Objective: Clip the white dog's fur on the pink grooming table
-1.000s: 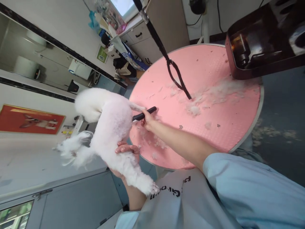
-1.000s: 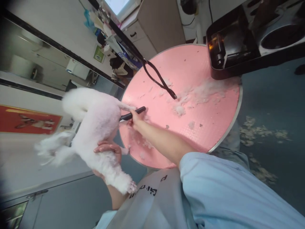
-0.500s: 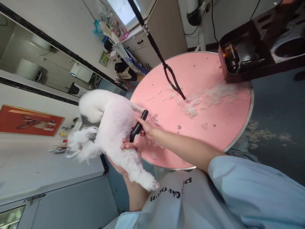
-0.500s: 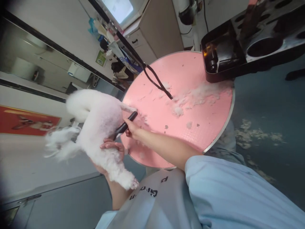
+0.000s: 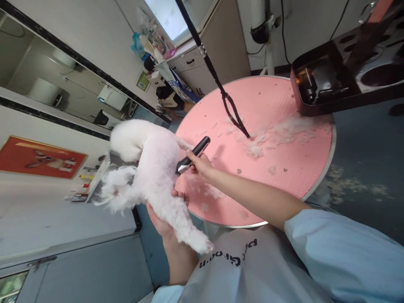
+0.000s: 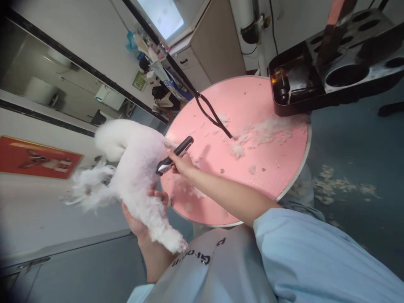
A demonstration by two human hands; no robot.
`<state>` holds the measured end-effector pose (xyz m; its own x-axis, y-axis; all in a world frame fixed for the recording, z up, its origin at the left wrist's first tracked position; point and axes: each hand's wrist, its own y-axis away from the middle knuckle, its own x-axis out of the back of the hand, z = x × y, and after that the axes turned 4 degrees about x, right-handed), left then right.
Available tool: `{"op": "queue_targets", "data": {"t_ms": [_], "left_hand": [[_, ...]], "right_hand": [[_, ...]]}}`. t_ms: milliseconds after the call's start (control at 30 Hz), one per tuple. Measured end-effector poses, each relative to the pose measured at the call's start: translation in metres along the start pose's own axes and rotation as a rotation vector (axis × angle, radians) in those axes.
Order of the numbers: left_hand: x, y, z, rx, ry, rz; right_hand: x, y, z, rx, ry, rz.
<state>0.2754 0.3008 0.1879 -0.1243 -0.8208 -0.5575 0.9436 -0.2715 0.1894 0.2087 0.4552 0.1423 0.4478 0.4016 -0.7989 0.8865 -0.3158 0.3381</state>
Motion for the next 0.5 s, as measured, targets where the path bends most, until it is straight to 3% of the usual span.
{"op": "queue_targets", "data": {"t_ms": [100, 300, 500], "left_hand": [[-0.003, 0.003, -0.001, -0.004, -0.017, 0.043], [-0.005, 0.006, -0.001, 0.017, -0.012, -0.004], [0.0, 0.004, -0.002, 0.049, -0.001, 0.095]], "right_hand": [[-0.004, 0.001, -0.01, 0.144, 0.038, 0.038], [-0.003, 0.022, -0.013, 0.171, 0.294, -0.201], [-0.008, 0.019, -0.026, 0.346, 0.304, -0.095]]}}
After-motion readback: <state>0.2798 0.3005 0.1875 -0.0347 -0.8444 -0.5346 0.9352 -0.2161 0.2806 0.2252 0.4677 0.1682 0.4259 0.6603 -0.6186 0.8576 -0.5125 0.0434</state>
